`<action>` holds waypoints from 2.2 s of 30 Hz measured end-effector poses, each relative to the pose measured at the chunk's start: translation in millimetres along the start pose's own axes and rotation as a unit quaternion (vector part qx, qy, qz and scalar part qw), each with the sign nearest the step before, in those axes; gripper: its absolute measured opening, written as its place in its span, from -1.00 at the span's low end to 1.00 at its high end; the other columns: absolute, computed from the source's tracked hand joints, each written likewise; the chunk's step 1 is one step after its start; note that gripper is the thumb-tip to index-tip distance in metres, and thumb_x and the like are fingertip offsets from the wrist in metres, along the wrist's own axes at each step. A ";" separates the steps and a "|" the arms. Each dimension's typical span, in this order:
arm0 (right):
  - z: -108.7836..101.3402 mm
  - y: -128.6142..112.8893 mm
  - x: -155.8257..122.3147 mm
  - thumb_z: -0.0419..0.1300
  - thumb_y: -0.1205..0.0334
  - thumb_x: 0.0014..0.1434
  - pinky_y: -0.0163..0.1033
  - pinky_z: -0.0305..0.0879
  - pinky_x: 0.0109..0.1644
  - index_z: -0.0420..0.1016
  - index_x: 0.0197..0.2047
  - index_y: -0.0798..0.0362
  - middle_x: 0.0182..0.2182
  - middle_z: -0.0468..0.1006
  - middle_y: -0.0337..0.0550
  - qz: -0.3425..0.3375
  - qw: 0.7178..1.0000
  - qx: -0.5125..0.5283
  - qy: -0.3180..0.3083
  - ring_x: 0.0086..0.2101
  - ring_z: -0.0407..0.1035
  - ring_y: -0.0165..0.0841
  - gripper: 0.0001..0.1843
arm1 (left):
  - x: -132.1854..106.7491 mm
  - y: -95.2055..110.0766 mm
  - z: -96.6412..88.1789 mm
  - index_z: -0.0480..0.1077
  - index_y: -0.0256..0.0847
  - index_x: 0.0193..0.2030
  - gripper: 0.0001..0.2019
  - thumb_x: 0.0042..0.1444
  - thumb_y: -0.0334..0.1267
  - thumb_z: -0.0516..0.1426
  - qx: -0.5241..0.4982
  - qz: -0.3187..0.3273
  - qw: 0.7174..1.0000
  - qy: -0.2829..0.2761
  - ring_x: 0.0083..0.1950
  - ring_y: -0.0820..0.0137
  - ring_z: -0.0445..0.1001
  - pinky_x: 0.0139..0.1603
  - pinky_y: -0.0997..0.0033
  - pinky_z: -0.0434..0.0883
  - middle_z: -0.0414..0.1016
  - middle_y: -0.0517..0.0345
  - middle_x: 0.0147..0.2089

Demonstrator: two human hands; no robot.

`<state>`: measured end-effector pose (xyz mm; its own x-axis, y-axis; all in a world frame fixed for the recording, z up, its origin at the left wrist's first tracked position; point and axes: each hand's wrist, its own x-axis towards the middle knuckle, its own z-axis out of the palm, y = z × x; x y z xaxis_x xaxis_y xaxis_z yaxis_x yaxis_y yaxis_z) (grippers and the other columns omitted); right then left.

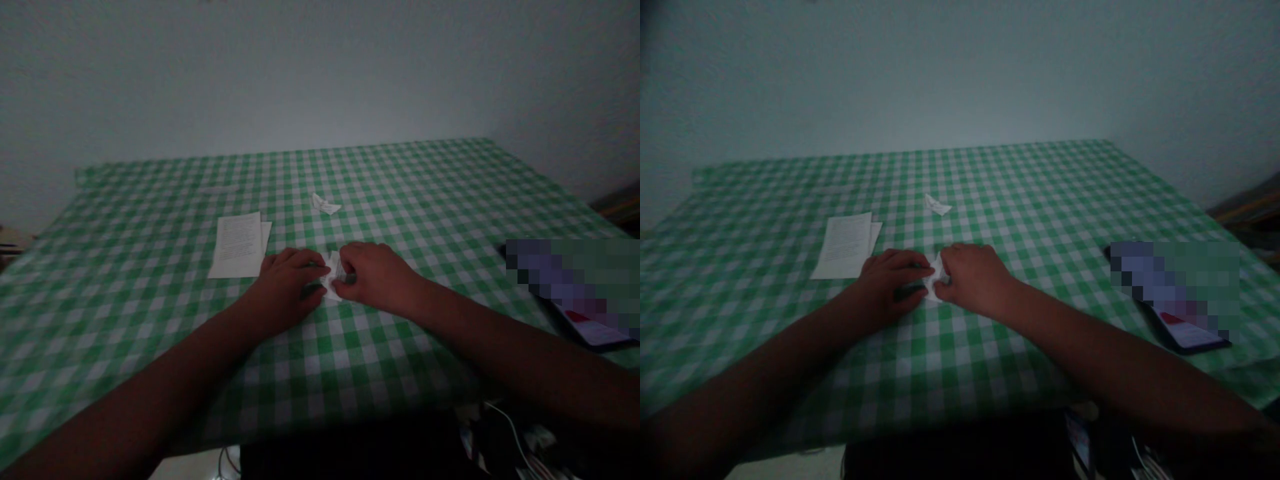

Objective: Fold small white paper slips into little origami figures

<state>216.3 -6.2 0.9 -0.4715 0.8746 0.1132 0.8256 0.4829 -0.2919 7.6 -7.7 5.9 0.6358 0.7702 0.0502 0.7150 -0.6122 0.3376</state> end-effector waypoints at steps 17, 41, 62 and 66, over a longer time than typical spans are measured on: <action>-1.7 4.0 5.9 0.25 -0.04 0.08 -0.23 0.00 -0.39 0.34 -0.39 0.02 -0.41 0.46 -0.22 0.047 0.999 -0.014 -0.007 -0.44 0.25 -0.38 -0.69 | -0.7 -4.0 3.2 0.45 -0.03 0.10 -0.68 0.21 -0.23 0.15 0.000 0.009 1.000 0.006 0.20 0.13 0.29 0.16 -0.04 0.21 0.43 0.13 0.19; -4.3 -4.5 -1.8 0.22 -0.04 0.16 -0.19 0.02 -0.30 0.38 -0.33 0.05 -0.33 0.53 -0.16 -0.022 0.999 -0.041 -0.017 -0.31 0.38 -0.28 -0.69 | -0.6 -6.7 3.4 0.47 -0.04 0.08 -0.70 0.20 -0.20 0.17 -0.005 0.010 1.000 0.015 0.21 0.12 0.29 0.18 -0.04 0.21 0.43 0.12 0.20; 3.4 16.4 18.0 0.21 -0.03 0.17 -0.23 -0.01 -0.38 0.34 -0.38 0.04 -0.38 0.48 -0.19 0.076 0.997 -0.022 0.012 -0.42 0.26 -0.37 -0.69 | 0.1 -10.4 9.5 0.46 -0.04 0.10 -0.67 0.19 -0.19 0.17 0.006 0.020 0.999 0.025 0.20 0.10 0.29 0.14 -0.04 0.21 0.44 0.11 0.20; 6.0 26.3 26.8 0.21 0.01 0.17 -0.23 -0.02 -0.41 0.33 -0.40 0.02 -0.39 0.48 -0.18 0.119 0.992 -0.030 0.036 -0.41 0.28 -0.35 -0.72 | 0.3 -8.9 8.4 0.47 -0.06 0.08 -0.69 0.19 -0.20 0.17 0.006 0.013 1.000 0.017 0.21 0.09 0.29 0.13 -0.05 0.21 0.44 0.11 0.20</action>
<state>223.5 29.6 -9.4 -0.2397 0.9639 0.1157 0.9288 0.2624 -0.2617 3.9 -3.5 -5.0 0.6445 0.7591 0.0918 0.7012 -0.6346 0.3250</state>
